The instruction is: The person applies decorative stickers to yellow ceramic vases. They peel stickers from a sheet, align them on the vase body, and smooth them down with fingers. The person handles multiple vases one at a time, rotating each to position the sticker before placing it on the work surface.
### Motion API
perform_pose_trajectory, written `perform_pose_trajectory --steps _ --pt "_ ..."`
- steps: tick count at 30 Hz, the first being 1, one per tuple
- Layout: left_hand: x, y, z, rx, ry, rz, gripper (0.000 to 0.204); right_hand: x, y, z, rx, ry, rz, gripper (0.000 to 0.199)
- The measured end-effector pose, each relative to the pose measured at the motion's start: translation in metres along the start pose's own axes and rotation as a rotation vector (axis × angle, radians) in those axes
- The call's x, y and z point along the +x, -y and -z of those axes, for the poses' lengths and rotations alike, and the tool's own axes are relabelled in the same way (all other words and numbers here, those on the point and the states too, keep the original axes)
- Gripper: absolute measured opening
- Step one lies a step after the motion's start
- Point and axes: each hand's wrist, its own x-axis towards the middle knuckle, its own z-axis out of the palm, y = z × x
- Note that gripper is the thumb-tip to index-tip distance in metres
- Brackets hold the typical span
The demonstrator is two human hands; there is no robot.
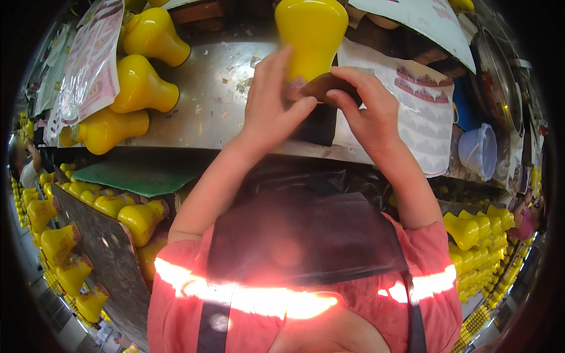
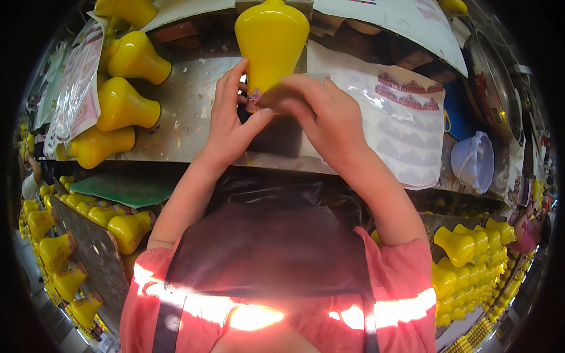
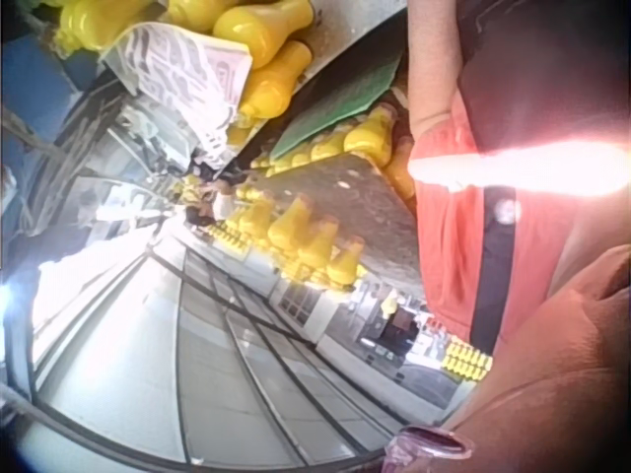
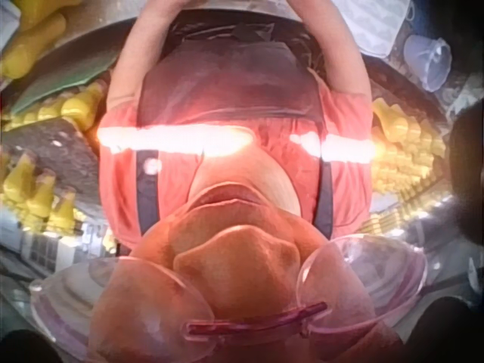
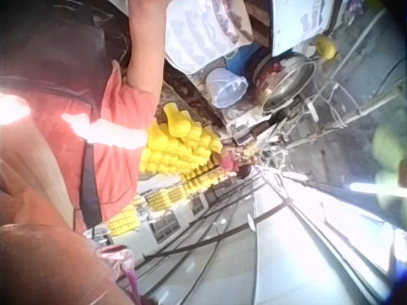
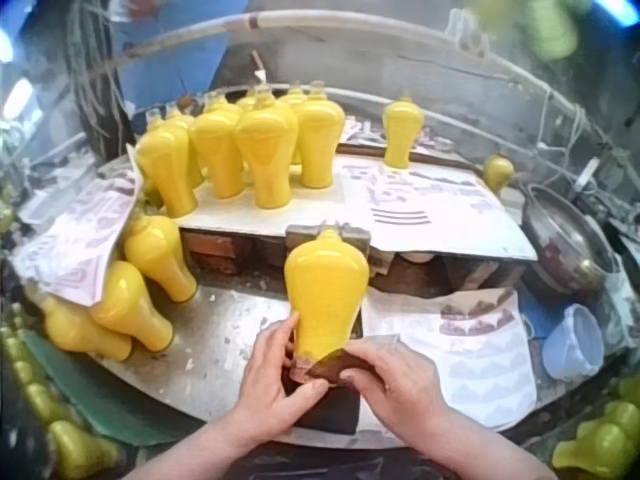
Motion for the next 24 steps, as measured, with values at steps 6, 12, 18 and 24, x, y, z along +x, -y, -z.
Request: perform_pose_trajectory --steps 6,12,18,24 --pt "-0.001 -0.005 -0.004 -0.044 0.058 0.128 0.095 0.009 -0.018 -0.005 0.125 -0.203 -0.240 0.027" --pt "-0.001 0.002 -0.005 0.158 0.056 -0.021 0.107 0.008 -0.012 0.003 0.696 0.204 -0.997 0.038" --pt "-0.006 0.007 0.008 0.125 0.127 -0.129 0.091 0.008 0.005 -0.006 0.574 0.365 -0.748 0.051" --pt "0.000 0.005 0.001 -0.117 0.130 0.087 0.079 0.006 0.006 -0.007 0.410 0.462 -0.775 0.058"
